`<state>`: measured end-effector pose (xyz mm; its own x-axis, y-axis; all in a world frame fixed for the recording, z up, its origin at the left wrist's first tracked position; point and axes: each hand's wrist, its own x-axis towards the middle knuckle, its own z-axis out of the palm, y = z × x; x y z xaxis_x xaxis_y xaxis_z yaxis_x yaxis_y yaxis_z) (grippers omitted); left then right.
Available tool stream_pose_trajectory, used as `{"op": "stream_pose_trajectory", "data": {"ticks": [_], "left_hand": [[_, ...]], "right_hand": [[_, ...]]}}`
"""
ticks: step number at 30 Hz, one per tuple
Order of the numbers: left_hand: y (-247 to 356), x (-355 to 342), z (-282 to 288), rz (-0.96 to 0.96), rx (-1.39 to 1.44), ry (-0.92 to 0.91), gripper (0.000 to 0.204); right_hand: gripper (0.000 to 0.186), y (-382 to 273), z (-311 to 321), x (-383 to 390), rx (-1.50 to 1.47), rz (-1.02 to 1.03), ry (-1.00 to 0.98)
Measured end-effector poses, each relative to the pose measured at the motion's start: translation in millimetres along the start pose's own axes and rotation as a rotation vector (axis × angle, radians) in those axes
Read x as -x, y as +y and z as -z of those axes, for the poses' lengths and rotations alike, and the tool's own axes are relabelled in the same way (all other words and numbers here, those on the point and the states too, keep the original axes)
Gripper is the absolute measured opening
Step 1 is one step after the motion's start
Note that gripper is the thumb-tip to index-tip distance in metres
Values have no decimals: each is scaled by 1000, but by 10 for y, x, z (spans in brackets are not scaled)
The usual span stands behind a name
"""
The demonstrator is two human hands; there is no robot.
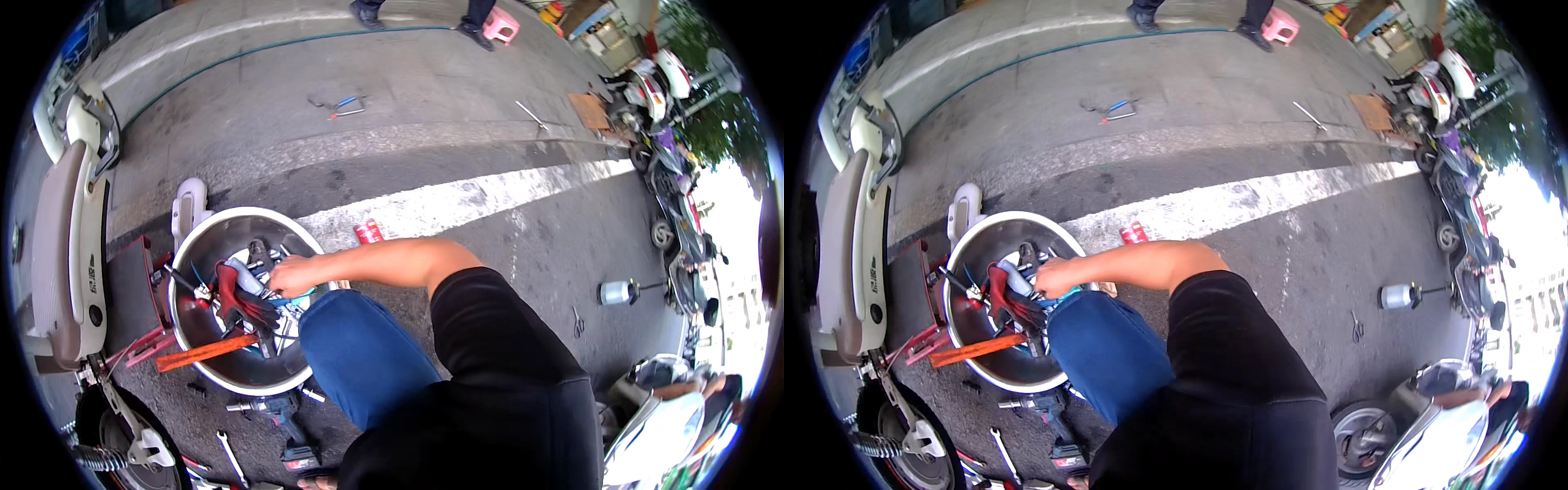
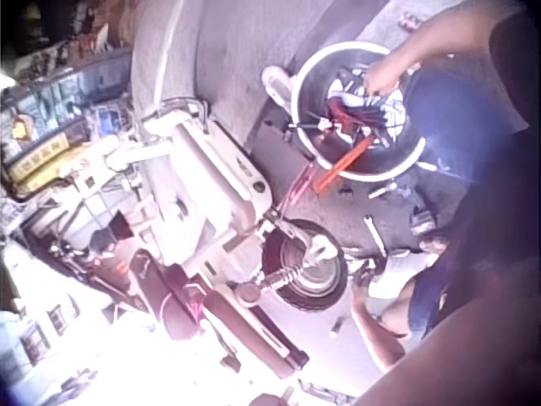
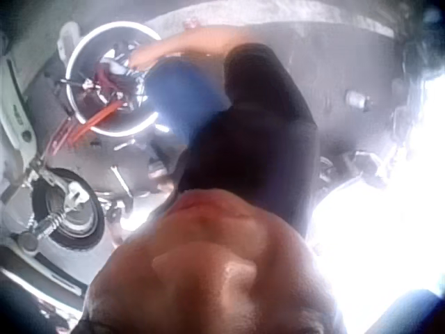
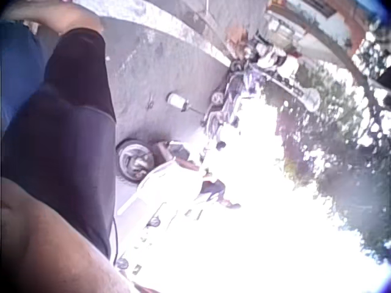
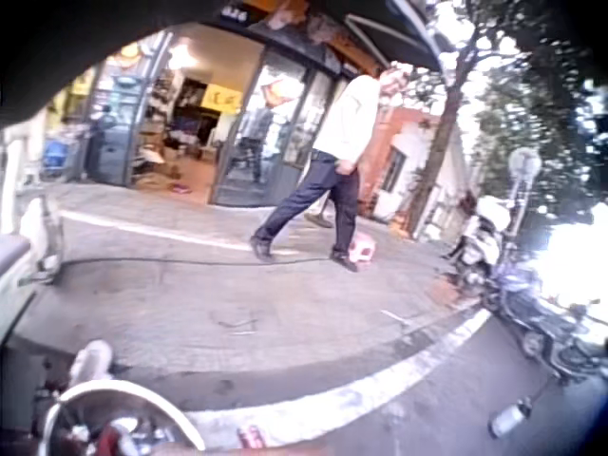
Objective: The person works on the rear wheel and brake assembly of a scooter, using pliers and a wrench to adjust components. They retrieve a zip tie from a shelf and apply it to the brake cable, then continue tightening and adjusting the rear suspension and brake linkage.
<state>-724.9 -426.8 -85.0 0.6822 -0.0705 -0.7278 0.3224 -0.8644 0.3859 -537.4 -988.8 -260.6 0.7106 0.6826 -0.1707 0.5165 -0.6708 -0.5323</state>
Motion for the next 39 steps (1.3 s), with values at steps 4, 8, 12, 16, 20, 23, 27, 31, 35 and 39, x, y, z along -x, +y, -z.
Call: {"op": "stream_pose_trajectory", "data": {"ticks": [4, 8, 12, 16, 20, 23, 27, 31, 35, 39], "left_hand": [[-567, 179, -172, -76, 60, 94, 28], [-1027, 401, -326, -7, 63, 201, 31], [-2377, 546, -524, 12, 878, 522, 36], [-3136, 971, -968, 149, 357, 1004, 32], [-3281, 1152, -1415, 325, 592, 1138, 32], [-3434, 964, -2112, 435, 996, 1129, 38], [-3053, 694, -2560, 334, 1418, 990, 44], [-3204, 561, -2512, 406, 1142, 1103, 40], [-3359, 358, -2228, 388, 1053, 1050, 38], [-3408, 197, -2150, 221, 1350, 957, 40]], "right_hand": [[20, -480, 706, -431, 127, -47, -21], [25, -621, 1361, -447, 90, -77, 26], [29, -1353, 1279, -1094, 138, 23, -56], [23, -2194, 860, -1669, 433, 278, -298], [32, -2802, 257, -1736, 395, 316, -442], [34, -2889, -328, -1672, 328, 388, -566], [36, -2827, -970, -1457, 353, 406, -750], [37, -3066, -1222, -1222, 390, 286, -872], [38, -2964, -1187, -1206, 329, 224, -883], [37, -2949, -1028, -1361, 334, 143, -797]]}}
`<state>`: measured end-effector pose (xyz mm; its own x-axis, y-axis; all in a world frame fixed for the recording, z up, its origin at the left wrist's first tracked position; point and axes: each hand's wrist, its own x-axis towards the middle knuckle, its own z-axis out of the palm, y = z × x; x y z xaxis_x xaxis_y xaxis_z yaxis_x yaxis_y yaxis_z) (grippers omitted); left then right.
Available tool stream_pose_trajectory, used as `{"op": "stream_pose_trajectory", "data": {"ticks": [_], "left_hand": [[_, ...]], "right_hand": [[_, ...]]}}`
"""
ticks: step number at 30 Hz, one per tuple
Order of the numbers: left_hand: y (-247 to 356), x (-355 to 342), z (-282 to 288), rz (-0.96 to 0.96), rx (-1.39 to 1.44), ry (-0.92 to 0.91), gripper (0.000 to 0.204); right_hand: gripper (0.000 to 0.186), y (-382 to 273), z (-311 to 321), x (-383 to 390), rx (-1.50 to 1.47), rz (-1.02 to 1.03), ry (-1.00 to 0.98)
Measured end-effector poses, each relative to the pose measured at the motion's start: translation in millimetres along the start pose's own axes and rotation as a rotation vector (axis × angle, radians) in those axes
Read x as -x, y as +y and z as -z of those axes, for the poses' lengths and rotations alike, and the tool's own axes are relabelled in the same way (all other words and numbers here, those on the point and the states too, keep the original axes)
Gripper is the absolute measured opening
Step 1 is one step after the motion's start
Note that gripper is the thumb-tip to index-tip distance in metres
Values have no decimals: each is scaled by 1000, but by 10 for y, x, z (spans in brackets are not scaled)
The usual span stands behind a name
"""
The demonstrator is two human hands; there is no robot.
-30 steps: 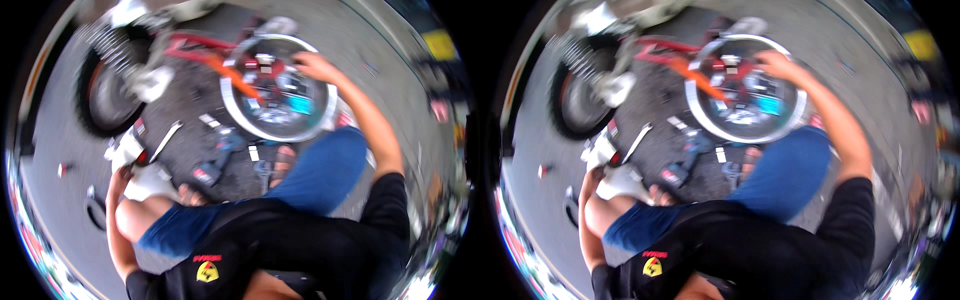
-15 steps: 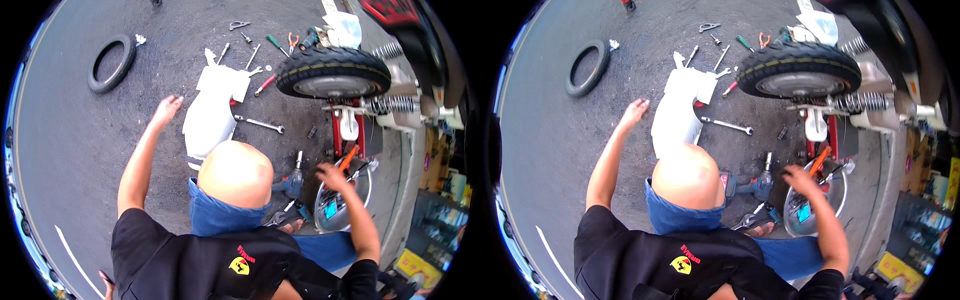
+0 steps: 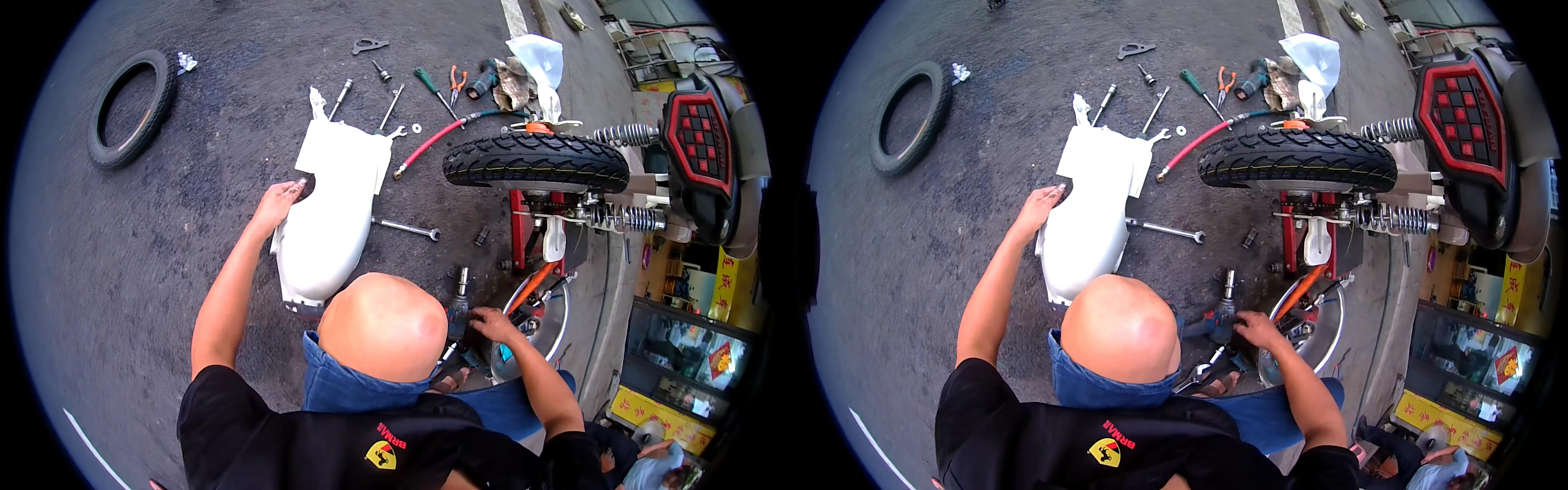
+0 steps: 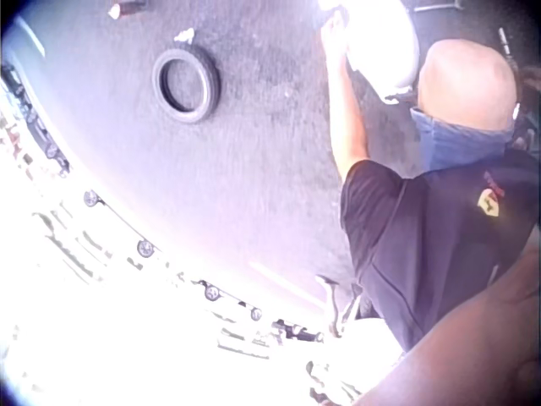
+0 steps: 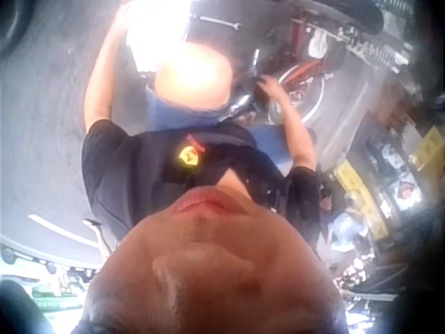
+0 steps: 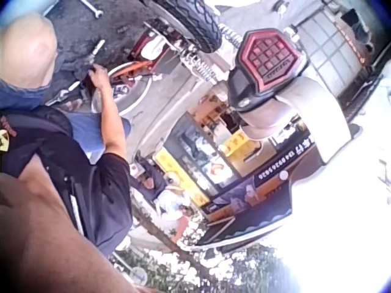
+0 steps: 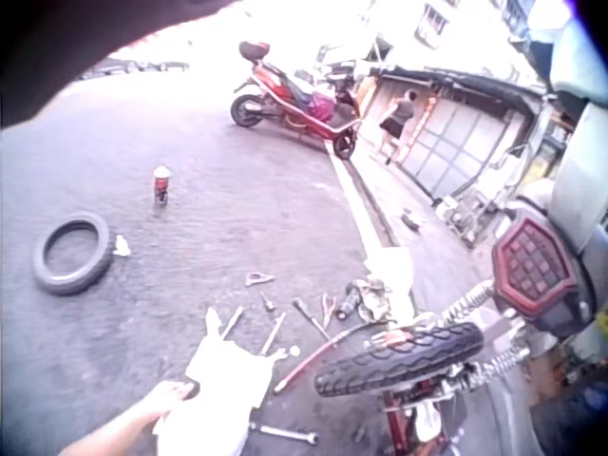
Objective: The person works on the rear wheel and brake assembly of a scooter, using pliers and a wrench to adjust components. They retrieve a zip tie from a shelf and apply it to the brake cable, then continue tightening and adjusting the rear suspension and brake linkage.
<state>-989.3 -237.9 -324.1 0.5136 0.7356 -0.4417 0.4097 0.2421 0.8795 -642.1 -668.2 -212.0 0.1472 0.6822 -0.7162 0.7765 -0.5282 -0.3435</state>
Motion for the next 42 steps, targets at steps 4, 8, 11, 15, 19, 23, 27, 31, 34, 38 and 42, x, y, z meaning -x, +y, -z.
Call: {"op": "stream_pose_trajectory", "data": {"ticks": [4, 8, 11, 15, 19, 23, 27, 31, 34, 38, 42], "left_hand": [[223, 18, 93, 54, 1, 105, 39], [550, -182, 1125, -10, -16, 189, 53], [525, -626, 1752, -66, 22, 249, 40], [61, -1177, 2007, -87, 436, 431, 37], [-590, -1598, 2391, 94, 601, 371, 37], [-601, -1537, 2955, -4, 68, 518, 32], [40, -1156, 2625, -622, -381, 335, 30], [1677, -241, 846, -341, -165, 24, 38], [2456, 594, 70, -423, -590, -195, 40], [2854, 969, -1200, -310, -788, -682, 39], [2839, 1095, -2436, -461, -1048, -935, 36]], "right_hand": [[42, 225, 49, 53, -129, -183, 141], [44, 77, 33, 18, -181, -231, 125], [38, 291, -279, 46, -262, -134, 180], [28, -89, -241, 132, -203, -108, 84], [26, 213, -373, 274, -106, -104, 153], [27, 293, -314, 381, -194, -56, 386], [28, 449, -214, 486, 52, 74, 470], [30, 920, 207, 906, 156, -1, 448], [29, 1572, 672, 1239, -90, -182, 426], [32, 2777, 131, 2056, -18, -616, 814], [42, 3277, -946, 2336, -175, -1095, 1031]]}}
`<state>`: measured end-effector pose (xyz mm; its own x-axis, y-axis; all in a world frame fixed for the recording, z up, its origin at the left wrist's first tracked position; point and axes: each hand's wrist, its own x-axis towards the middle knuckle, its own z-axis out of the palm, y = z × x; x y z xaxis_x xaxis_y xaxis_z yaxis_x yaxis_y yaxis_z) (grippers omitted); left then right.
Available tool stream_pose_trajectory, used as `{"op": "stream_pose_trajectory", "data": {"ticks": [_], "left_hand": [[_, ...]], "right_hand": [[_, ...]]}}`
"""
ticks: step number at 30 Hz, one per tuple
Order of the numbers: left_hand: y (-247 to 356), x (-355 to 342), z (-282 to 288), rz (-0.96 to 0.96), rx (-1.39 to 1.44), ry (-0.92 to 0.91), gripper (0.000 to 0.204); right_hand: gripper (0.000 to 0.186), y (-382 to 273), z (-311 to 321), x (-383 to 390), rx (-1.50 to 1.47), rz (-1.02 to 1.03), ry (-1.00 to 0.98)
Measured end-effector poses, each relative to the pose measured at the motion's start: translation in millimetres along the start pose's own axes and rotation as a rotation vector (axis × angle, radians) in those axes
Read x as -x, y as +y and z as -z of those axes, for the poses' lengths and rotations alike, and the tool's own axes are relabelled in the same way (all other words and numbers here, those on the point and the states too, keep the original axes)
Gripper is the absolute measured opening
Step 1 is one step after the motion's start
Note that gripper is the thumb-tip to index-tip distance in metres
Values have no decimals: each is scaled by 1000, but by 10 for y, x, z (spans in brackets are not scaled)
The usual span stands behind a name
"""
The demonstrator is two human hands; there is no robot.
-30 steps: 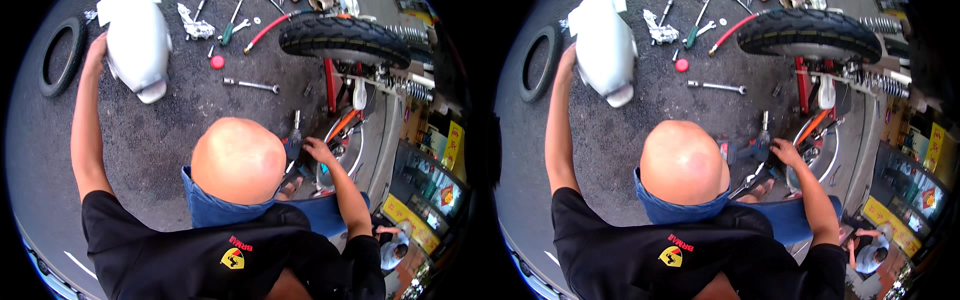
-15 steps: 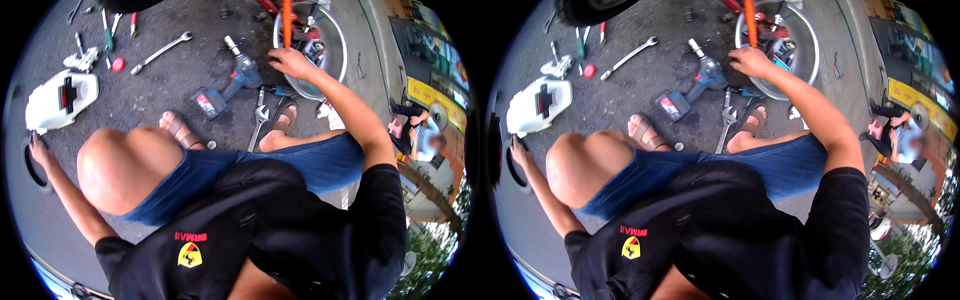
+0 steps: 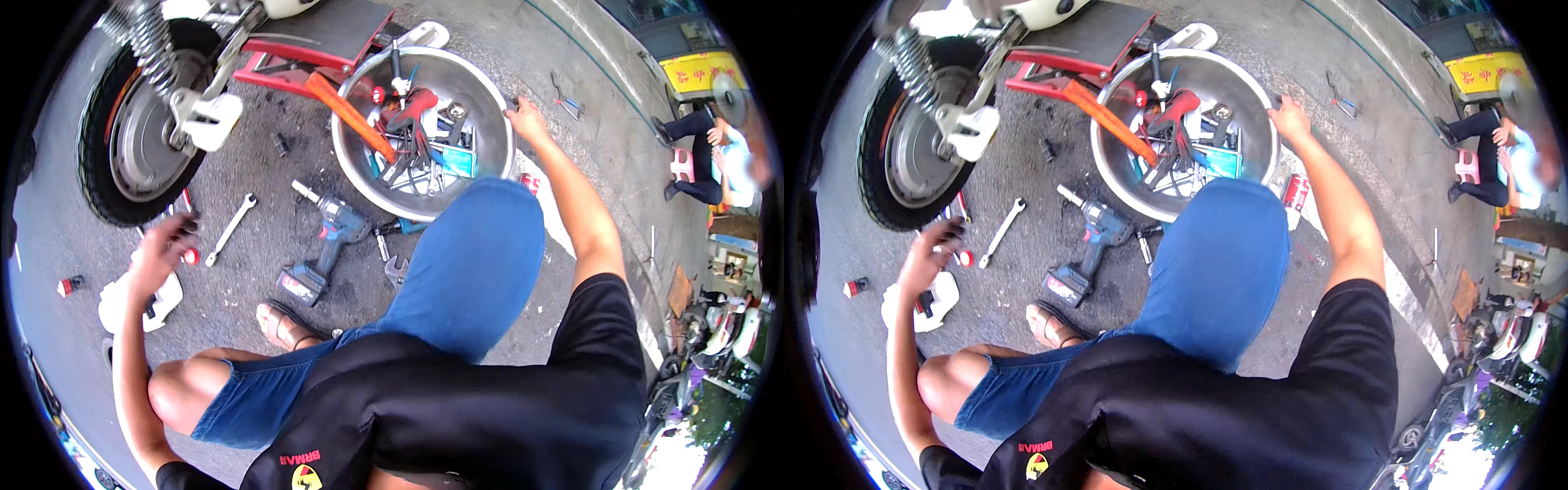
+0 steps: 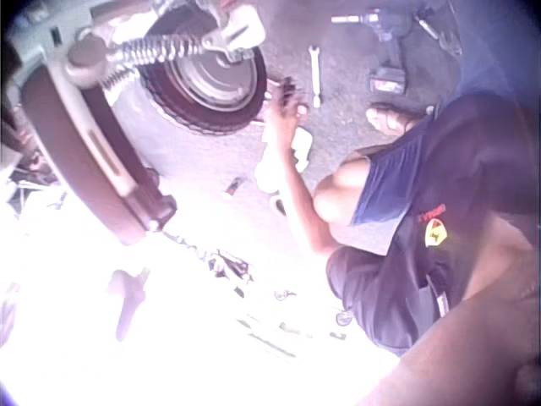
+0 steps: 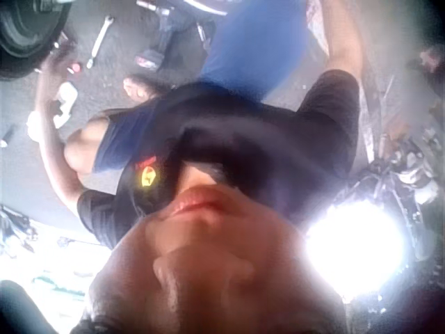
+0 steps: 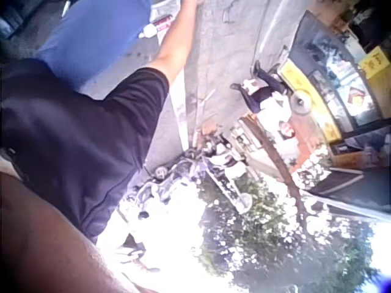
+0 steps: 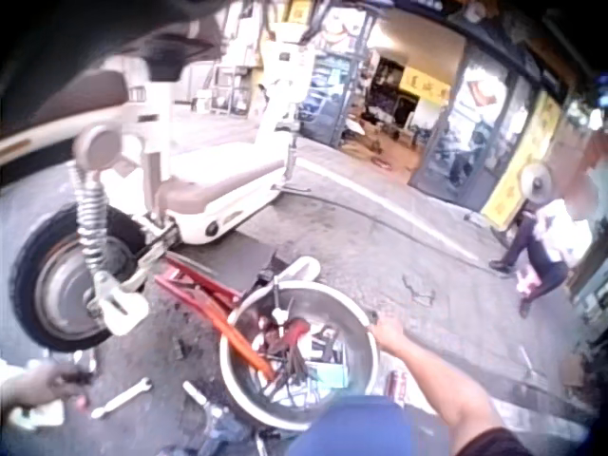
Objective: The person works on the rear wheel and brake assembly of a scooter, using pliers and a wrench to adjust components. They retrieve a zip tie from a shelf and apply it to the brake cable, then continue tightening and adjusting the rear suspension and brake linkage.
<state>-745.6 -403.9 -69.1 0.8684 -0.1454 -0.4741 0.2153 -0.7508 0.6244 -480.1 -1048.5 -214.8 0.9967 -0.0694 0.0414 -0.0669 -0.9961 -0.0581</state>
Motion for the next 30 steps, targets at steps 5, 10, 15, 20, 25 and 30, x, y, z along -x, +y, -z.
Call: {"op": "stream_pose_trajectory", "data": {"ticks": [5, 10, 15, 20, 25, 30], "left_hand": [[-60, -224, -348, 207, -72, -506, 39], [-88, -637, -305, 229, -240, -347, 39], [549, -1217, -735, 208, 92, -318, 45], [602, -2135, -1621, 177, 493, -58, 53], [742, -2513, -1906, 280, 860, 207, 35], [637, -2400, -2006, 196, 807, 307, 30]], "right_hand": [[31, -503, -356, 382, -359, 440, 248], [38, -707, -713, 338, -261, 516, -250], [51, -955, -1063, 485, -348, 481, -159], [55, -1319, -1162, 752, -776, 411, -401], [45, -1330, -949, 1192, -861, 738, -304], [28, -664, -258, 462, -736, 262, 291]]}}
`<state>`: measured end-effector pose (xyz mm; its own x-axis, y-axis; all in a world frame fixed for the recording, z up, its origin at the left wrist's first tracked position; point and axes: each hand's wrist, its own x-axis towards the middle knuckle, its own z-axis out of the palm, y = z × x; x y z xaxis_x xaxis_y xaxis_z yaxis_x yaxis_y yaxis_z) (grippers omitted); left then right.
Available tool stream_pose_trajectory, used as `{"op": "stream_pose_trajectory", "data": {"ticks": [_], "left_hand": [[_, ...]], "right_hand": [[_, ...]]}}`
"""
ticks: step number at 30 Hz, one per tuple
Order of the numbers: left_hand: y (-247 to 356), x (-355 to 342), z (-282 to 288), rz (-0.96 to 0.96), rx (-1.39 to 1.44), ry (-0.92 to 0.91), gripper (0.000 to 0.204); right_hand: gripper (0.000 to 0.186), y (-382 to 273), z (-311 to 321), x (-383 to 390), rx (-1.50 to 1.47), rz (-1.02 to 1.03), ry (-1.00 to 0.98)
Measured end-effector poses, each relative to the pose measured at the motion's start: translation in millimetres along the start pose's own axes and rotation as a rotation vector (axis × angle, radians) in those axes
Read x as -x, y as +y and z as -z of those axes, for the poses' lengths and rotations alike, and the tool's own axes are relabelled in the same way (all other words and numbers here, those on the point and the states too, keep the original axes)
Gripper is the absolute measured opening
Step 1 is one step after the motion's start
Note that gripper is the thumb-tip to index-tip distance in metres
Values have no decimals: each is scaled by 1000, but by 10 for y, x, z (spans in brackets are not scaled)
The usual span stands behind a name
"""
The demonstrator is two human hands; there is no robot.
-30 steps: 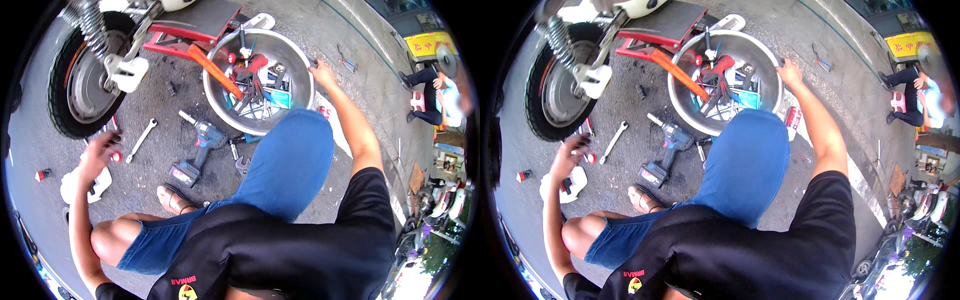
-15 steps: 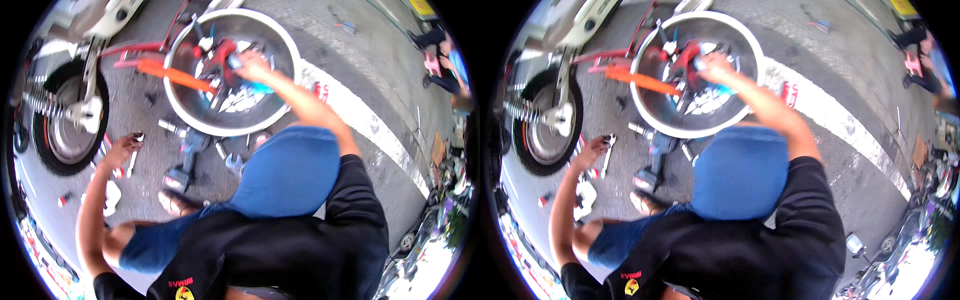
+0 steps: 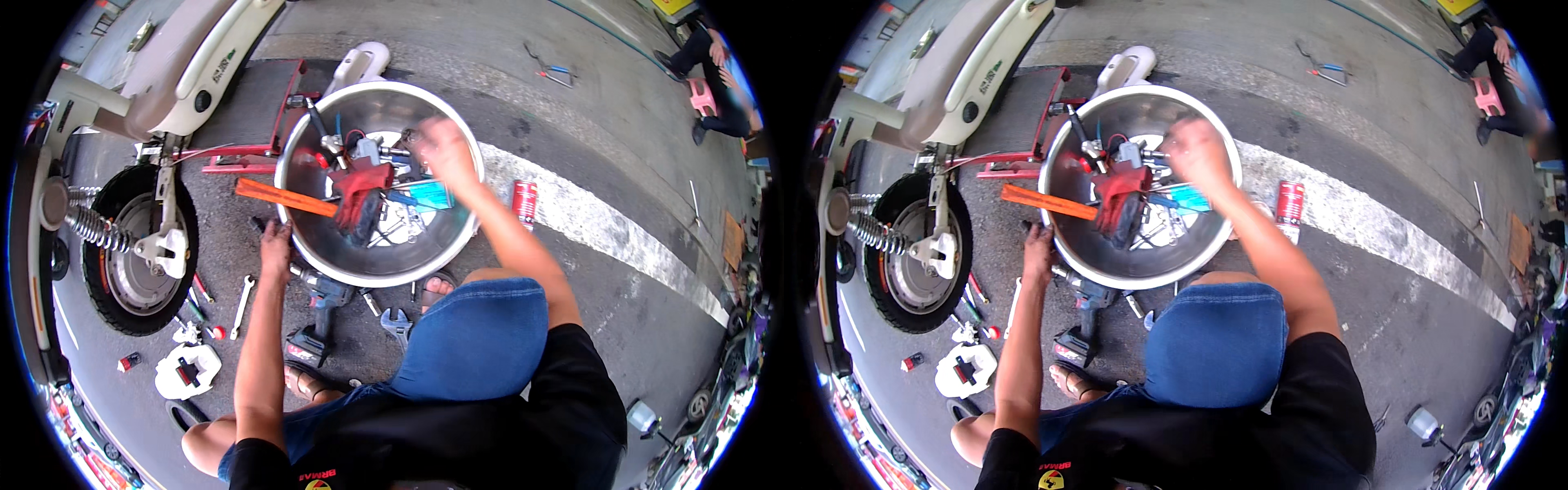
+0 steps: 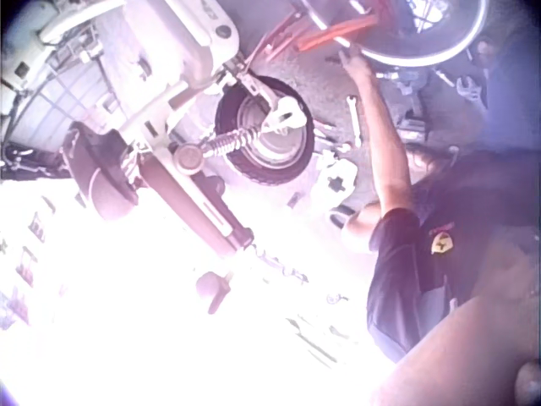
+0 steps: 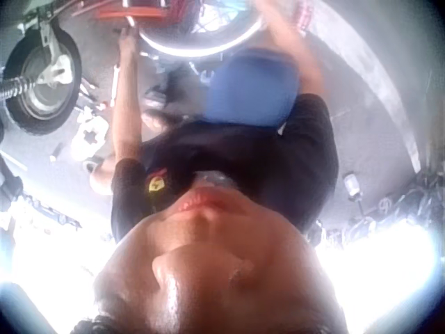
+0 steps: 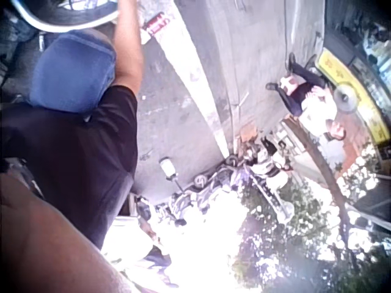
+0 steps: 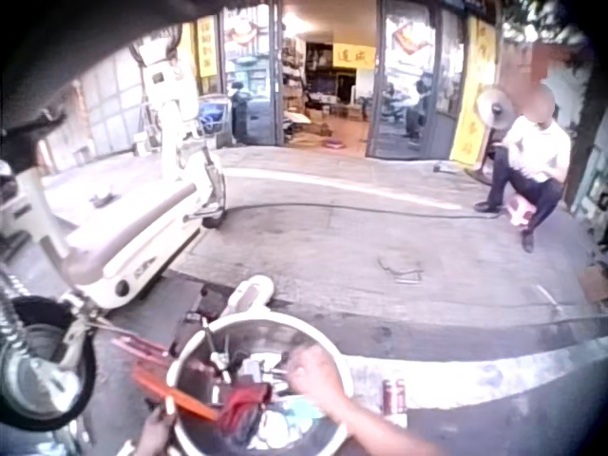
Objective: The person works on the rear wheel and brake assembly of a scooter, using pliers and a wrench to adjust components. They retrieve a zip tie from a shelf and apply it to the brake cable, then continue tightening and adjusting the rear suspension and brake linkage.
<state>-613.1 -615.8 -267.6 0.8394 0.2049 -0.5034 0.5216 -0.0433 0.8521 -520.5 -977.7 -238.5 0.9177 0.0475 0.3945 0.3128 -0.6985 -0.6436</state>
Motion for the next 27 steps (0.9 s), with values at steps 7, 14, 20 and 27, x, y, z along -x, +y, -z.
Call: {"op": "stream_pose_trajectory", "data": {"ticks": [7, 14, 20, 27], "left_hand": [[-169, 768, 85, 163, 284, 40, 33], [265, 1433, 564, 209, 100, 356, 37], [223, 1655, 930, 235, -43, 413, 35], [503, 1290, 163, 190, -168, 18, 27]], "right_hand": [[37, 482, 127, 130, 86, -545, -235], [23, -57, -182, 1027, -701, -873, -227], [17, -335, -418, 1129, -971, -1007, -249], [17, 371, 101, 537, -898, -1057, -83]]}}
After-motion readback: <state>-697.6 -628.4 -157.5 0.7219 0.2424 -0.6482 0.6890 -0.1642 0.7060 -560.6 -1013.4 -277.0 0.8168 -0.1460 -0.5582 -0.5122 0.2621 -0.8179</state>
